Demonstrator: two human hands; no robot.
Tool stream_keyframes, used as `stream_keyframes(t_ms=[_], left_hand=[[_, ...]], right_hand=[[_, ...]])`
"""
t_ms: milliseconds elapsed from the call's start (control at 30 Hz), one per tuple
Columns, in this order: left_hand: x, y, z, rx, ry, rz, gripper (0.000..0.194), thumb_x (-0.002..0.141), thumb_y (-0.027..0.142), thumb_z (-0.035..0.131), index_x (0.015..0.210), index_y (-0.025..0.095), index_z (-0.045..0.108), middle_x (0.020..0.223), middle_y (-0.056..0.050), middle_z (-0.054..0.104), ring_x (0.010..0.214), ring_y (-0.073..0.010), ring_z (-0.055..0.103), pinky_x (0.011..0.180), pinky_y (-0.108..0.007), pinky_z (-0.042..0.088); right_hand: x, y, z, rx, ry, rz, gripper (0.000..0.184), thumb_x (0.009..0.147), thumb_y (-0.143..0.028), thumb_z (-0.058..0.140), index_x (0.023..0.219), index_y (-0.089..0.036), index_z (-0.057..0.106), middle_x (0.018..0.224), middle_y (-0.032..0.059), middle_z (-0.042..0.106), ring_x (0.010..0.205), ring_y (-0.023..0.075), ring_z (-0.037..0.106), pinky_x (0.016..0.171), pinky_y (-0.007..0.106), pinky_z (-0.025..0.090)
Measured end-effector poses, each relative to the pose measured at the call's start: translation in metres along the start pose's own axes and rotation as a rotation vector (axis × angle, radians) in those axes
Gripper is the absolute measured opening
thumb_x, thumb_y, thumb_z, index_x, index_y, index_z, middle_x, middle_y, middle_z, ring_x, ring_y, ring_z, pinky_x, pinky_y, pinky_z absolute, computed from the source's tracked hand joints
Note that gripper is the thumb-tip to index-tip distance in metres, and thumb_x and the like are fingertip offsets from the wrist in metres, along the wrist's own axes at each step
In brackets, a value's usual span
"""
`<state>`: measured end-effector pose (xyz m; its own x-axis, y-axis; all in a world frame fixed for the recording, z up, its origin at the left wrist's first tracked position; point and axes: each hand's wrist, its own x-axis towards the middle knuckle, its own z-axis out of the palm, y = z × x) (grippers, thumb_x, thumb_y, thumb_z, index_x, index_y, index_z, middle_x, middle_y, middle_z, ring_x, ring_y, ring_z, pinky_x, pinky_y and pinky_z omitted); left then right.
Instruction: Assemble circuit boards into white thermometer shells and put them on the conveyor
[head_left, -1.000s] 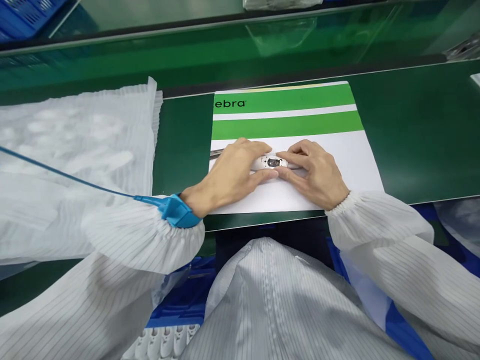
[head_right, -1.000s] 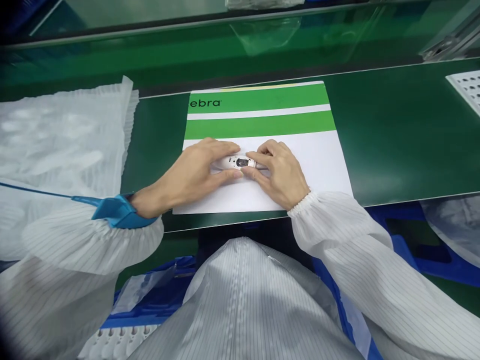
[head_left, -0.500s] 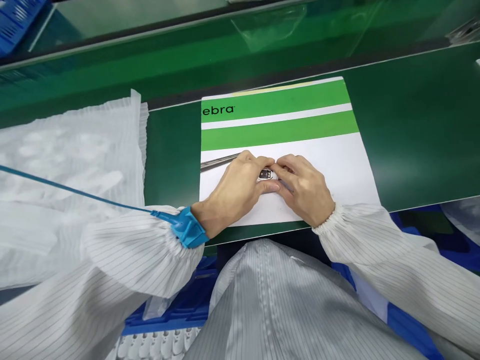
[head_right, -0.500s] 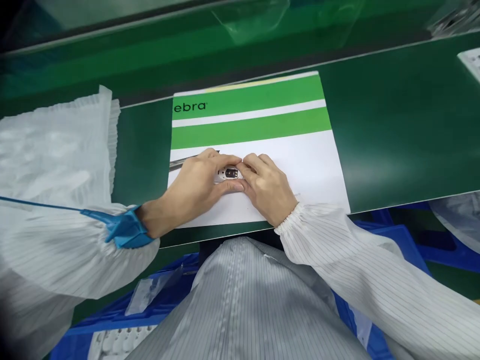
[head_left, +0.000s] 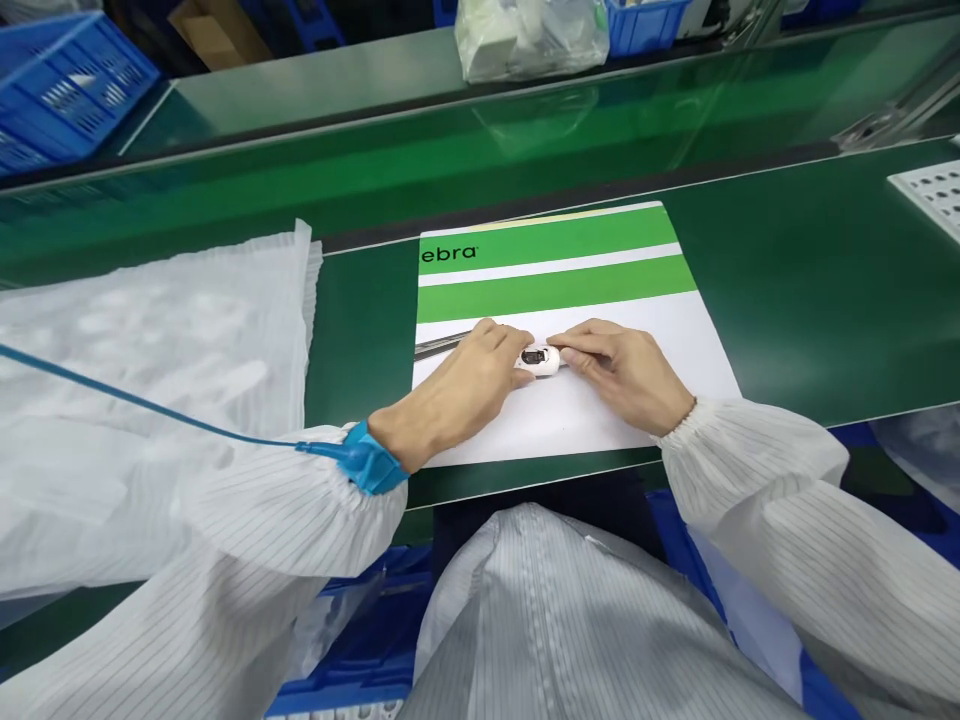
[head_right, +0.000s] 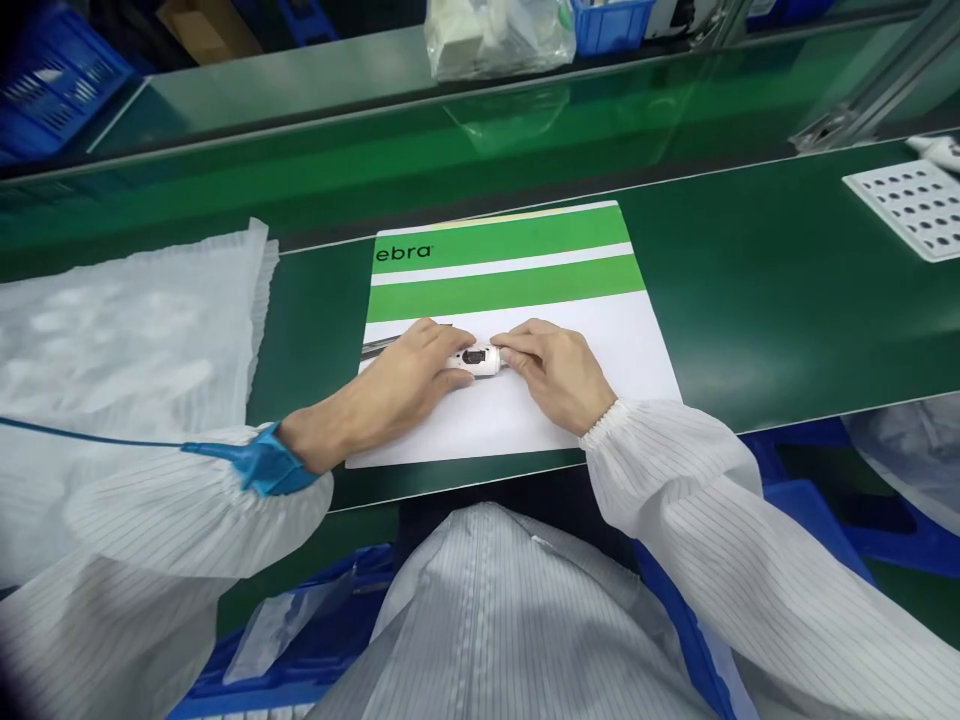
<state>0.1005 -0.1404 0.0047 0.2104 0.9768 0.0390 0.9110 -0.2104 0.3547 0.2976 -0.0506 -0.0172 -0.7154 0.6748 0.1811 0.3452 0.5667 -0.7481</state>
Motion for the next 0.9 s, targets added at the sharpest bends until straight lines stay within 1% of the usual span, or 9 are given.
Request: stream_keyframes(t_ms=[133, 233, 333, 400, 500, 600, 700, 767, 900], left_hand=[[0.005, 0.005, -0.011, -0.074, -0.07, -0.096, 0.033, 0.097, 0.028, 0.048, 0.125, 0.012, 0.056, 0.119, -0.01, 0.066, 0.11, -0.0247, 0.057, 0.094, -0.039, 0.047], [0.007, 0.006, -0.016, -0.133, -0.059, -0.122, 0.032, 0.098, 0.029, 0.047, 0.123, 0.013, 0.058, 0.121, -0.009, 0.066, 0.112, -0.0243, 0.058, 0.097, -0.039, 0.047], [0.006, 0.008, -0.015, -0.177, -0.042, -0.143, 0.031, 0.097, 0.03, 0.048, 0.123, 0.015, 0.058, 0.121, -0.008, 0.066, 0.112, -0.0237, 0.059, 0.097, -0.039, 0.047], [0.004, 0.01, -0.01, -0.195, -0.007, -0.124, 0.03, 0.095, 0.029, 0.052, 0.122, 0.016, 0.057, 0.12, -0.008, 0.065, 0.112, -0.0231, 0.058, 0.097, -0.039, 0.048], [-0.001, 0.018, 0.005, -0.217, 0.09, -0.065, 0.027, 0.091, 0.02, 0.059, 0.117, 0.017, 0.054, 0.117, -0.008, 0.063, 0.11, -0.0219, 0.057, 0.094, -0.039, 0.049], [-0.005, 0.025, 0.018, -0.233, 0.152, -0.061, 0.02, 0.092, 0.018, 0.057, 0.112, 0.018, 0.055, 0.114, -0.007, 0.063, 0.109, -0.0206, 0.057, 0.094, -0.038, 0.05], [-0.007, 0.031, 0.024, -0.22, 0.204, -0.024, 0.029, 0.093, 0.028, 0.058, 0.12, 0.017, 0.053, 0.125, -0.009, 0.061, 0.118, -0.022, 0.053, 0.104, -0.042, 0.046], [-0.005, 0.033, 0.026, -0.168, 0.231, 0.009, 0.038, 0.091, 0.032, 0.061, 0.123, 0.014, 0.052, 0.128, -0.011, 0.06, 0.12, -0.0249, 0.053, 0.106, -0.044, 0.045], [-0.001, 0.036, 0.032, -0.043, 0.287, 0.01, 0.034, 0.089, 0.026, 0.063, 0.119, 0.01, 0.057, 0.12, -0.014, 0.065, 0.112, -0.0288, 0.059, 0.1, -0.048, 0.049]], right_hand=[[0.003, 0.002, -0.003, 0.055, 0.006, 0.058, 0.022, 0.093, -0.022, 0.057, 0.106, -0.024, 0.075, 0.103, 0.0029, 0.07, 0.096, 0.0191, 0.064, 0.084, 0.034, 0.052], [0.001, 0.003, -0.007, 0.06, 0.022, 0.076, 0.022, 0.093, -0.023, 0.057, 0.107, -0.024, 0.074, 0.104, 0.0036, 0.07, 0.095, 0.0197, 0.064, 0.082, 0.035, 0.052], [-0.003, 0.0, -0.01, 0.058, 0.026, 0.09, 0.022, 0.094, -0.025, 0.056, 0.107, -0.023, 0.074, 0.105, 0.0043, 0.07, 0.096, 0.0198, 0.064, 0.083, 0.036, 0.052], [-0.007, -0.003, -0.01, 0.031, 0.016, 0.069, 0.023, 0.094, -0.026, 0.057, 0.111, -0.023, 0.072, 0.106, 0.0043, 0.069, 0.096, 0.0191, 0.063, 0.085, 0.035, 0.052], [-0.017, -0.01, -0.002, -0.091, 0.021, -0.03, 0.027, 0.092, -0.031, 0.063, 0.116, -0.022, 0.069, 0.106, 0.0066, 0.066, 0.095, 0.0198, 0.061, 0.085, 0.037, 0.051], [-0.027, -0.014, 0.012, -0.222, 0.117, -0.092, 0.027, 0.094, -0.029, 0.059, 0.118, -0.019, 0.066, 0.101, 0.0096, 0.062, 0.094, 0.0217, 0.057, 0.084, 0.039, 0.051], [-0.033, -0.018, 0.024, -0.276, 0.2, -0.088, 0.026, 0.096, -0.025, 0.054, 0.119, -0.017, 0.063, 0.102, 0.0107, 0.06, 0.093, 0.0219, 0.054, 0.081, 0.039, 0.05], [-0.033, -0.02, 0.029, -0.307, 0.233, -0.081, 0.024, 0.095, -0.023, 0.054, 0.116, -0.016, 0.064, 0.101, 0.0113, 0.06, 0.091, 0.0223, 0.053, 0.077, 0.038, 0.051], [-0.032, -0.024, 0.034, -0.291, 0.311, -0.049, 0.023, 0.094, -0.013, 0.052, 0.113, -0.014, 0.063, 0.103, 0.0117, 0.063, 0.095, 0.0229, 0.055, 0.081, 0.039, 0.053]])
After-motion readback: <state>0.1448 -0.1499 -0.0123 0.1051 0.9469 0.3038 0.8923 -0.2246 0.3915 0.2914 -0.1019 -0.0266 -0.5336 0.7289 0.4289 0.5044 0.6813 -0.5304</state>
